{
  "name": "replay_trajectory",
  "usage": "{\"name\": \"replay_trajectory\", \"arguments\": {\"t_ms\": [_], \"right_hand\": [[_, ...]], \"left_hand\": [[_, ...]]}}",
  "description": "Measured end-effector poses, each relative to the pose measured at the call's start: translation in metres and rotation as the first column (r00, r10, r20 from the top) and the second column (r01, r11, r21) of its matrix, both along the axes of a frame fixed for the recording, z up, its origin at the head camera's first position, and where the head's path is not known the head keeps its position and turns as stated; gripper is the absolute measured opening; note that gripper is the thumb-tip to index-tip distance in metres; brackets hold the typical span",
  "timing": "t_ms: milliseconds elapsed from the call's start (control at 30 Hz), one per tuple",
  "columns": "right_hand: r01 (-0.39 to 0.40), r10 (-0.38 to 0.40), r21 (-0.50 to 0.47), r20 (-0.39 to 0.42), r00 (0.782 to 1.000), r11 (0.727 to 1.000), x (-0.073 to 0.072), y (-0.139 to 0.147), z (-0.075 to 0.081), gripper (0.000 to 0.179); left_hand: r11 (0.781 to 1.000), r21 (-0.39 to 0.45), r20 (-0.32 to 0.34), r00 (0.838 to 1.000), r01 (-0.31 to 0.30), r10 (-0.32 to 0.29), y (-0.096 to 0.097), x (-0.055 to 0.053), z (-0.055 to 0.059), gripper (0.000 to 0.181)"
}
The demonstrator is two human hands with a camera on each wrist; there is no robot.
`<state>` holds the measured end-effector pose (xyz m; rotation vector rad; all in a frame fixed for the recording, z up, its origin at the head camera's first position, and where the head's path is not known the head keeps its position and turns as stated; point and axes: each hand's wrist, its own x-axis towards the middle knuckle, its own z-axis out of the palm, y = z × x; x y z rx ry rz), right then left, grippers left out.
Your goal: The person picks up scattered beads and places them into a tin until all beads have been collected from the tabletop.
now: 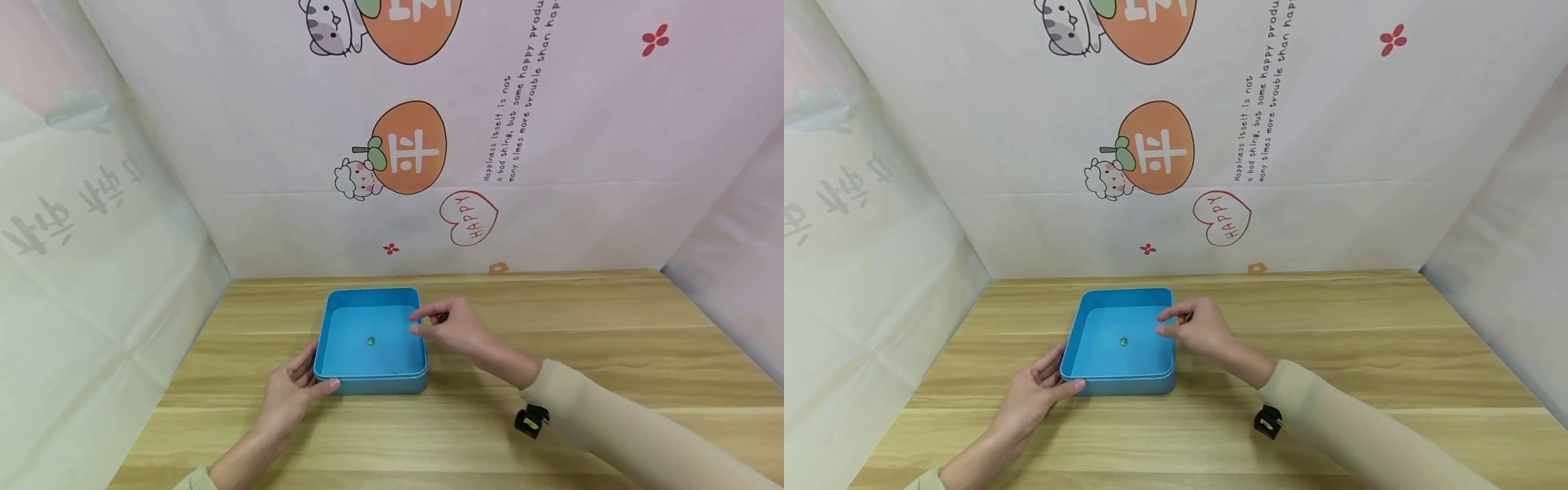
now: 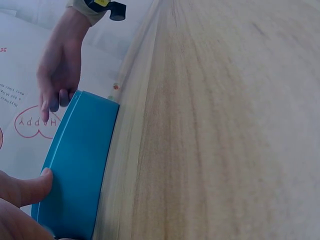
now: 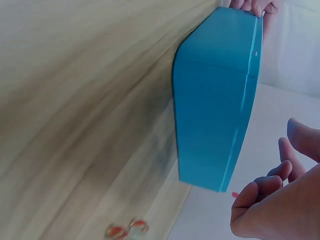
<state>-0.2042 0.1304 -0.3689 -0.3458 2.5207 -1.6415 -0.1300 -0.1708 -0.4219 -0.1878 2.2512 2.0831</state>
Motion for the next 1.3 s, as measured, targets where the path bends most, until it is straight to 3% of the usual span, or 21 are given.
{"name": "replay_trajectory", "arguments": {"t_ms": [267,600,900,1300], "right_hand": [[0.063,-0.062,0.059,-0.023,0.998,0.996,0.012,0.037,-0.003,0.020],[0.100,-0.099,0.038,-0.013,0.995,0.994,0.021,0.080,-0.016,0.024],[0.106,-0.108,0.062,0.039,0.993,0.992,0.021,0.108,-0.031,0.031],[0.109,-0.119,0.194,0.039,0.992,0.975,0.016,0.122,-0.045,0.031]], "left_hand": [[1.000,-0.004,0.000,1.000,0.000,0.000,0.000,0.000,0.001,0.086],[1.000,-0.007,-0.006,1.000,0.001,-0.001,0.001,-0.001,0.002,0.087],[1.000,-0.012,-0.004,1.000,0.000,0.000,0.000,-0.001,0.000,0.087],[1.000,-0.004,-0.012,1.000,0.002,-0.002,0.000,-0.001,-0.002,0.086]]}}
